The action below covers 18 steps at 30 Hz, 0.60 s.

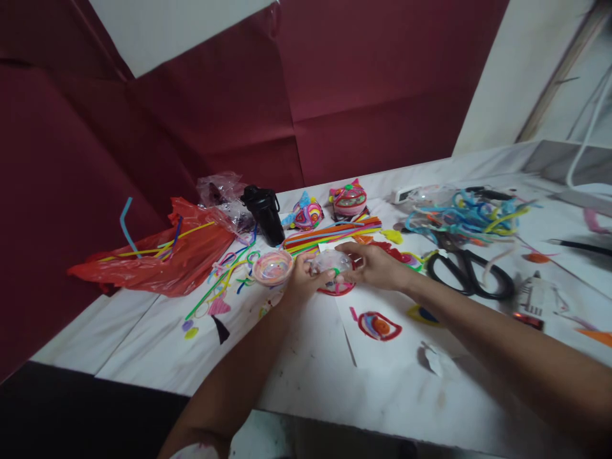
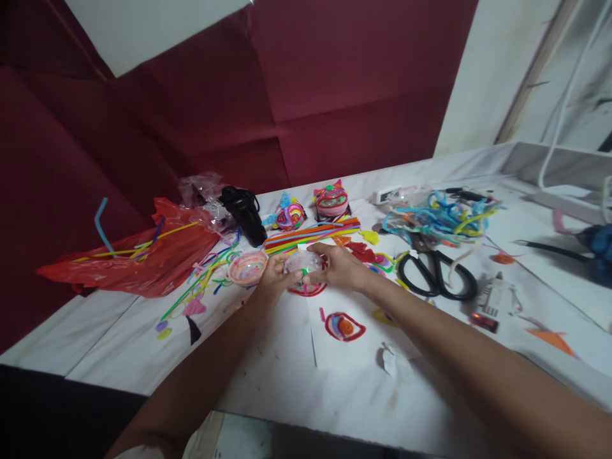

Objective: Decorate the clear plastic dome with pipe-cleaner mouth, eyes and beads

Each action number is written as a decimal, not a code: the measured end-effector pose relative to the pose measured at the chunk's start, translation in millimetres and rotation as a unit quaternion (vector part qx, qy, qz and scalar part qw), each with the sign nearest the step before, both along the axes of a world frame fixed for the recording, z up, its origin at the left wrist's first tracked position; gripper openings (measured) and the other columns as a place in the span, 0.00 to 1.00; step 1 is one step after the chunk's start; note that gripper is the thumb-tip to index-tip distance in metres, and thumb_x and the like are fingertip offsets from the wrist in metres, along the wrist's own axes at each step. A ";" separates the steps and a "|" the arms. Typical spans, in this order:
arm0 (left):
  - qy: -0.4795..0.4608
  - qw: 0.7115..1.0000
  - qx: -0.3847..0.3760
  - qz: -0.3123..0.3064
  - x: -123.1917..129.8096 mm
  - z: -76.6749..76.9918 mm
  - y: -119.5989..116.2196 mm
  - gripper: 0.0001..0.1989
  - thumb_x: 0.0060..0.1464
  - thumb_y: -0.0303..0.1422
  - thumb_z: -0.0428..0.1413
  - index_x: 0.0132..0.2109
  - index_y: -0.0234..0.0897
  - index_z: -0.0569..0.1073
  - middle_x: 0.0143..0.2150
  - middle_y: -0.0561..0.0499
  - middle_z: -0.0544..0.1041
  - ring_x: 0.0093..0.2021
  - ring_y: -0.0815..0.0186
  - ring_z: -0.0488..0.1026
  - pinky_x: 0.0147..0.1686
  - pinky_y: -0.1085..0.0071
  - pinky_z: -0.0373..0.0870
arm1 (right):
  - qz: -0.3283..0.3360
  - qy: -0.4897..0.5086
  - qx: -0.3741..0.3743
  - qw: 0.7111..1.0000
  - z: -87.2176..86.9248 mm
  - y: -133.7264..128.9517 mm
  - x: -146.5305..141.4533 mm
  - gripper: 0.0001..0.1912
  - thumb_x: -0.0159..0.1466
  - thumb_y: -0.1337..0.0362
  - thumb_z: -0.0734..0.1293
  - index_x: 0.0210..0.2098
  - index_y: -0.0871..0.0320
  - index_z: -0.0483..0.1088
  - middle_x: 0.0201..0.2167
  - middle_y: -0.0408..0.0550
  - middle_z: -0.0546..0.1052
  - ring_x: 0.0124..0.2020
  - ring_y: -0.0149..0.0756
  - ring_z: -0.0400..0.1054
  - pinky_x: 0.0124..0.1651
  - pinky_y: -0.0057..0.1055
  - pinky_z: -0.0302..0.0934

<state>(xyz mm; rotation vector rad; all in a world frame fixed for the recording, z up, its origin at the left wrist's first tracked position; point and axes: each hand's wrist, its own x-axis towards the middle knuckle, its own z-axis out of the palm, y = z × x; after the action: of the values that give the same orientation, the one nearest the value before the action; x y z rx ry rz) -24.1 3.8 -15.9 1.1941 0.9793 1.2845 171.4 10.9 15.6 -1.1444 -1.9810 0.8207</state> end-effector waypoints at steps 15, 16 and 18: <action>-0.022 0.999 0.001 0.026 7.8 4.2 -4.7 0.34 0.30 0.36 0.72 0.44 0.39 0.64 0.31 0.56 0.76 0.27 0.71 0.72 0.30 0.74 0.68 | 0.027 0.095 -0.047 0.994 -5.7 2.7 -0.1 0.28 0.54 0.62 0.73 0.53 0.57 0.68 0.48 0.53 0.76 0.48 0.44 0.71 0.53 0.46 0.66; -0.021 0.999 0.003 0.026 7.9 3.8 -4.7 0.34 0.30 0.36 0.72 0.44 0.39 0.64 0.31 0.55 0.76 0.27 0.71 0.72 0.30 0.74 0.68 | 0.028 0.102 -0.051 0.993 -6.1 2.8 -0.7 0.29 0.53 0.62 0.74 0.53 0.57 0.68 0.47 0.52 0.76 0.46 0.43 0.72 0.51 0.44 0.67; -0.019 0.999 0.005 0.025 8.1 3.1 -4.7 0.34 0.31 0.36 0.72 0.44 0.39 0.64 0.32 0.55 0.76 0.28 0.70 0.72 0.30 0.74 0.68 | 0.034 0.116 -0.065 0.991 -6.1 2.6 -1.9 0.31 0.52 0.61 0.75 0.54 0.57 0.66 0.44 0.51 0.77 0.42 0.41 0.72 0.47 0.41 0.69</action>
<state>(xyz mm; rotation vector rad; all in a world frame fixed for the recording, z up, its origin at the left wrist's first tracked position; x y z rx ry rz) -16.0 -0.8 -12.7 1.1546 0.9805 1.3484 169.5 13.5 9.5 -1.0076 -1.8038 1.0813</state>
